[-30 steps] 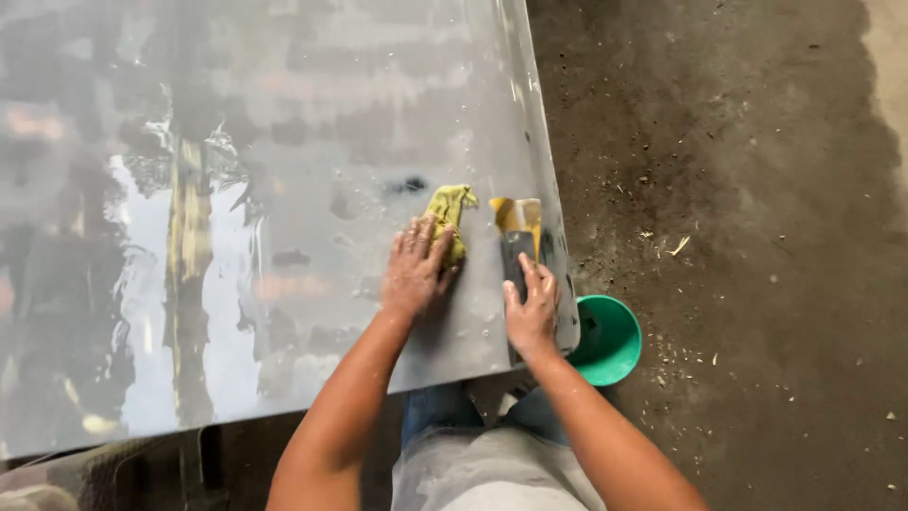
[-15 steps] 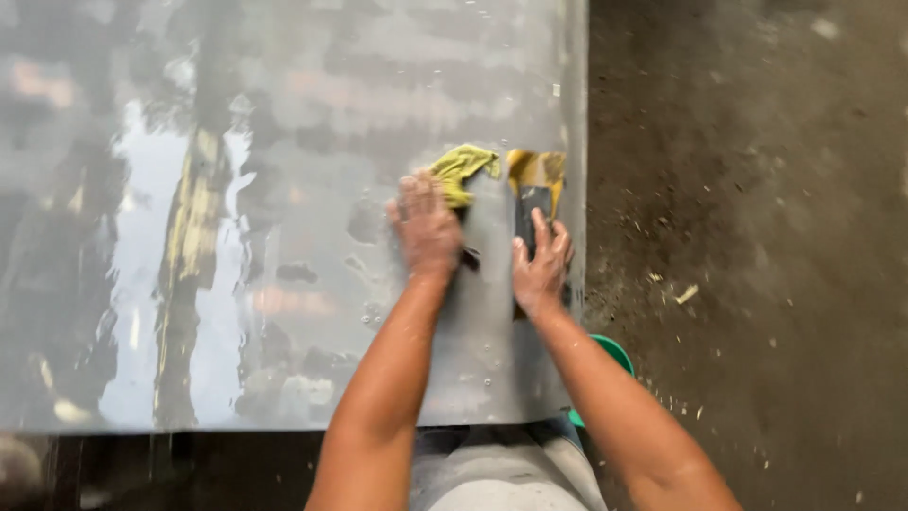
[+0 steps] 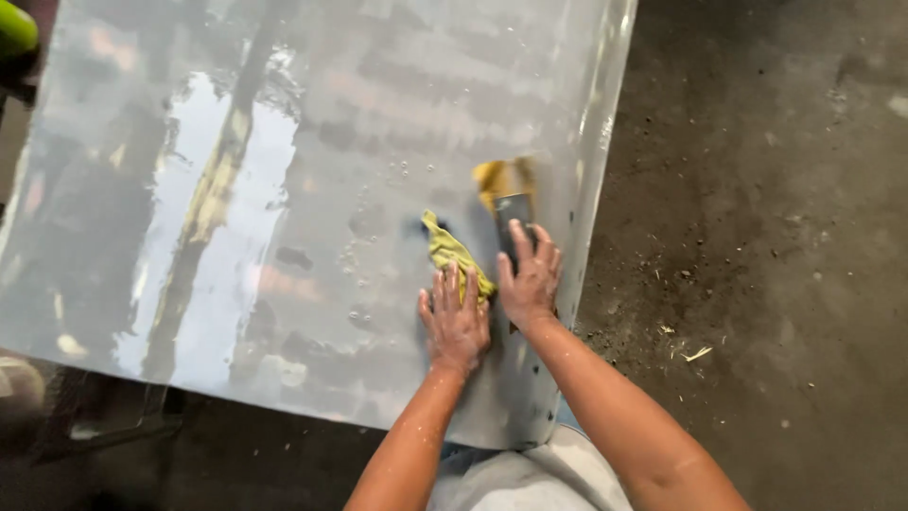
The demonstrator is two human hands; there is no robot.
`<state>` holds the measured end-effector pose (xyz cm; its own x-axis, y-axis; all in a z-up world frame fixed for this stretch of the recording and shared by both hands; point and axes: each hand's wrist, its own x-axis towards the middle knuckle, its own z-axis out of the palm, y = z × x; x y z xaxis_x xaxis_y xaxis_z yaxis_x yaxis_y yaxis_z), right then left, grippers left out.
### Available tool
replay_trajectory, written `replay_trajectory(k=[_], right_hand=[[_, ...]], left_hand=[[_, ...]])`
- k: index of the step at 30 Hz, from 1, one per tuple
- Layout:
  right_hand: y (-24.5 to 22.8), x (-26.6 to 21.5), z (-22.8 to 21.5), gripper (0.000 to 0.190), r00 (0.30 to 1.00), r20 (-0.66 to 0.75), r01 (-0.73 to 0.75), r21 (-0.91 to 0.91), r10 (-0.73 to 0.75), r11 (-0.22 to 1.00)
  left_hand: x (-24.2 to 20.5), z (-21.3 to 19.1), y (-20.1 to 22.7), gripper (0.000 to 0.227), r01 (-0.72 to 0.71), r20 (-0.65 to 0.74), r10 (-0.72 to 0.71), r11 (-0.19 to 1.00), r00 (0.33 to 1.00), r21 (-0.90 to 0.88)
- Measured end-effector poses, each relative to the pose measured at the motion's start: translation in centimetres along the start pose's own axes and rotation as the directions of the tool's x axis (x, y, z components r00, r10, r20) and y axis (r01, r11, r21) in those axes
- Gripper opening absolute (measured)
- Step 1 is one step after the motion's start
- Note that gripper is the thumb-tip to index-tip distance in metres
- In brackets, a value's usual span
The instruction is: The person scrubs a large, flat, grey surface using a sanding block and a yellow cloth. They repeatedly wipe the surface, occasionally dipping the cloth into a green bucket of water to clean it before resuming the scrubbing action.
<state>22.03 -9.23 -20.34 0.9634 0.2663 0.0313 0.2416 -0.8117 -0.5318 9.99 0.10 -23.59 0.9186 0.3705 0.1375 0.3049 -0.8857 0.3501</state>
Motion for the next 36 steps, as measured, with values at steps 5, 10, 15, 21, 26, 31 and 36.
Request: replay_trajectory(k=[5,10,15,21,26,31,36], right_hand=[[-0.1,-1.8,-2.6,0.057,0.958,0.079,0.275,0.0,-0.274,0.962],[1.5,-1.1,-2.9,0.059,0.852,0.184,0.513,-0.107,-0.49,0.852],[1.7,5.2,-3.1,0.062,0.737,0.272,0.666,-0.132,-0.619,0.734],[4.3,15.5,-3.5,0.063,0.727,0.264,0.667,-0.054,-0.634,0.743],[6.8,23.0,-4.9,0.063,0.811,0.206,0.567,-0.044,-0.548,0.822],[6.9,24.7,-6.2,0.062,0.767,0.354,0.552,0.062,-0.535,0.832],[7.4,27.7,-6.4,0.063,0.81,0.295,0.518,0.047,-0.507,0.854]], left_hand=[[0.1,0.1,1.0,0.065,0.073,-0.049,-0.072,0.997,0.996,0.01],[2.0,-0.2,1.9,0.067,0.122,0.028,-0.122,0.993,0.992,0.005],[3.9,1.5,3.6,0.067,0.204,-0.038,-0.202,0.978,0.979,0.051],[9.5,2.5,8.4,0.067,0.344,-0.05,-0.34,0.936,0.939,0.081],[17.6,4.8,10.2,0.062,0.425,-0.124,-0.417,0.904,0.9,0.043],[25.6,7.0,9.6,0.061,0.464,-0.148,-0.448,0.88,0.882,0.103],[30.5,6.4,9.3,0.063,0.475,-0.109,-0.463,0.87,0.879,0.132]])
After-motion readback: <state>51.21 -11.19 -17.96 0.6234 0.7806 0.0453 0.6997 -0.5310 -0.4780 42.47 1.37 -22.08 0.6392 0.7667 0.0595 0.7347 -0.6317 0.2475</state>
